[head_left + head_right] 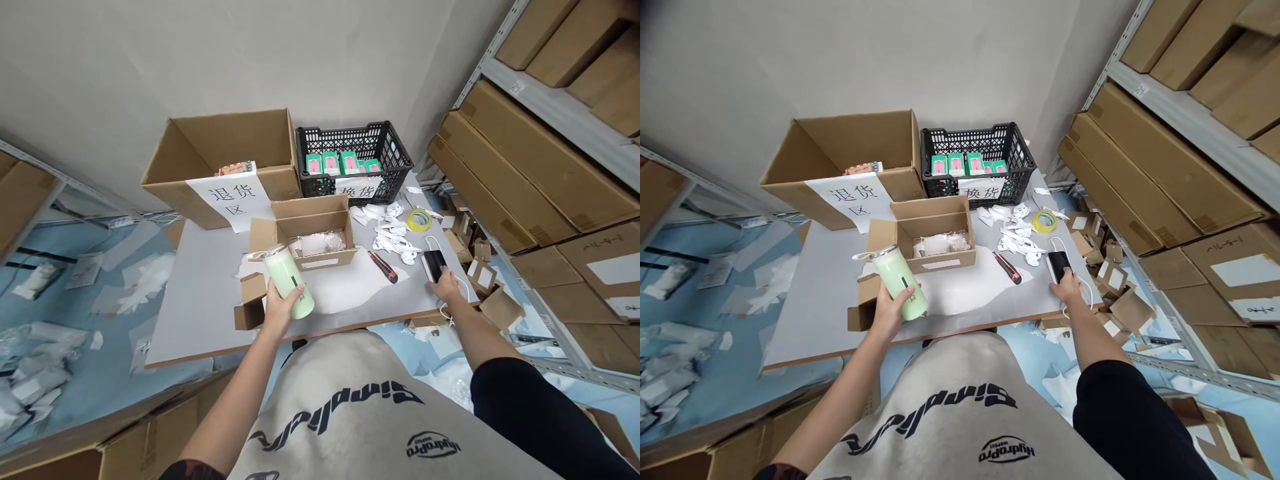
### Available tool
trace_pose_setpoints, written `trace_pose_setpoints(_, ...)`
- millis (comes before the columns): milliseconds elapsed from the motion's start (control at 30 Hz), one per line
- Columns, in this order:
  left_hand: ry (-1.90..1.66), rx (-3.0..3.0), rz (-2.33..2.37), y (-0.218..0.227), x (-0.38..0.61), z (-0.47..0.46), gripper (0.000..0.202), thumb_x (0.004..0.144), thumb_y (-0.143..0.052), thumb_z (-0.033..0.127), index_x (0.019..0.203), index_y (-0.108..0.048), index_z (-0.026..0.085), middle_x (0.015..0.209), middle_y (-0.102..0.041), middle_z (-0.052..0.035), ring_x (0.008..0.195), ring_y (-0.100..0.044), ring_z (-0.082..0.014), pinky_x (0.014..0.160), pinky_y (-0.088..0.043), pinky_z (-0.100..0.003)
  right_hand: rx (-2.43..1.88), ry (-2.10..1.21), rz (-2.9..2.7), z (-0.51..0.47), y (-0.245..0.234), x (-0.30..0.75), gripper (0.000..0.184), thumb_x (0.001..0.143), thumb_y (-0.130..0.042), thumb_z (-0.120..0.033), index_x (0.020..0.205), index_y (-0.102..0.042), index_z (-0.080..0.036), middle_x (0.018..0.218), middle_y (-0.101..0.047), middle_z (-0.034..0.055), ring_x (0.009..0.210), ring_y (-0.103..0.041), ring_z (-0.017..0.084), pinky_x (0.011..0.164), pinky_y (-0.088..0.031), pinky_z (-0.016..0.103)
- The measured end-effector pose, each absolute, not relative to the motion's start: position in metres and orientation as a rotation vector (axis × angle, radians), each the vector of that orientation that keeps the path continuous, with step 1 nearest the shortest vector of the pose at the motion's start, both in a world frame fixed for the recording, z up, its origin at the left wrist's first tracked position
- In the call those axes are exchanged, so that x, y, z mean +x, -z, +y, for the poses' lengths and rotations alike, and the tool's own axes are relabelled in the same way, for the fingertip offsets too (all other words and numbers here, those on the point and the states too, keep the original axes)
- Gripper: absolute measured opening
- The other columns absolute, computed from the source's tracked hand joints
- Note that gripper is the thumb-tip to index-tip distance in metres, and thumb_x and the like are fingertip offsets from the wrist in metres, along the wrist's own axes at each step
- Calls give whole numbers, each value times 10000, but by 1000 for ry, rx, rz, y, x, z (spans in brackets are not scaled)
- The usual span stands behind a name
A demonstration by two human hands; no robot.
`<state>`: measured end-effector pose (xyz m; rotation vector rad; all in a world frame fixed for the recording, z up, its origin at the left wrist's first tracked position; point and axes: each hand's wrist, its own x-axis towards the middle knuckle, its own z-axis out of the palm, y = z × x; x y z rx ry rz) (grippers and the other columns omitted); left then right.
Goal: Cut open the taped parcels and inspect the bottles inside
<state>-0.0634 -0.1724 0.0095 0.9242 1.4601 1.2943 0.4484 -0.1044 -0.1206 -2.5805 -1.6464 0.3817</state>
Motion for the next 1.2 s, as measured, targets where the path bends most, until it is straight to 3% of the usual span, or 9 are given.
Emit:
trace_pose_setpoints(267, -1292, 949, 1473, -8, -54, -164, 573, 682, -762, 413, 1154, -495, 228, 1026, -646, -42, 899, -654, -212, 777, -534, -339, -2406, -131, -1508, -104, 105, 445, 653, 700, -588, -296, 1303, -386, -145, 1260, -533, 178, 1227, -440, 323, 1024, -336, 441)
trace_pose_setpoints(400, -1293, 964, 1466, -5, -57, -164, 577, 684, -767, 399, 1163, -492, 231, 1035, -640, -36, 894, -644, -203, 789, -525, -333, -2423, -119, -1307, -110, 92, 422, 368, 734, -530, -276, 1076, -499, -146, 978, -586, 127, 974, -531, 282, 901, -405, 411)
trace_pose_setpoints(500, -1267, 994, 1480, -4, -60, -167, 582, 680, -774, 409, 1150, -488, 221, 1016, -635, -42, 898, -639, -208, 790, -521, -338, -2309, -182, -1371, -124, 80, 374, 60, 757, -489, -272, 782, -476, -219, 775, -524, 52, 790, -502, 232, 795, -422, 369)
trace_pose_setpoints(633, -1222, 1023, 1484, -8, -60, -169, 571, 688, -770, 436, 1134, -487, 220, 1017, -632, -44, 907, -635, -209, 806, -513, -344, -1782, -569, -1708, -148, 49, 272, 276, 778, -492, -262, 574, -307, -249, 636, -416, -6, 655, -440, 177, 685, -413, 318)
trace_pose_setpoints(733, -1213, 1065, 1491, -16, -58, -166, 577, 703, -760, 454, 1155, -484, 224, 1042, -629, -48, 923, -629, -206, 825, -502, -339, -1396, -948, -1734, -153, 8, 190, 277, 837, -553, -358, 630, -421, -229, 670, -471, -12, 654, -466, 158, 666, -431, 302)
trace_pose_setpoints(800, -1222, 1104, 1481, -22, -56, -161, 589, 718, -749, 464, 1176, -467, 224, 1052, -625, -50, 935, -625, -207, 832, -497, -337, -1229, -1177, -1622, -147, -21, 144, 207, 844, -593, -423, 836, -547, -221, 812, -568, 8, 764, -540, 164, 734, -468, 310)
trace_pose_setpoints(900, -1252, 1190, 1450, -34, -53, -155, 561, 788, -687, 457, 1220, -423, 217, 1102, -602, -66, 1000, -606, -217, 877, -485, -357, -1106, -1353, -1481, -131, -53, 96, 446, 756, -714, -453, 1098, -525, -238, 1029, -583, 35, 925, -568, 173, 801, -494, 316)
trace_pose_setpoints(1033, -1241, 1291, 1389, -47, -56, -156, 482, 897, -555, 418, 1298, -387, 212, 1253, -538, -102, 1180, -525, -242, 1010, -415, -412, -1124, -1374, -1393, -116, -66, 75, 567, 635, -826, -403, 1088, -528, -237, 1031, -590, 28, 899, -566, 169, 783, -497, 310)
trace_pose_setpoints(1200, -1277, 1230, 1188, -48, -67, -165, 528, 914, -531, 388, 1396, -358, 259, 1421, -455, -90, 1307, -444, -259, 1071, -383, -417, -1022, -1493, -1203, -113, -66, 81, 454, 665, -815, -383, 1026, -583, -236, 1011, -655, 25, 918, -609, 180, 853, -489, 332)
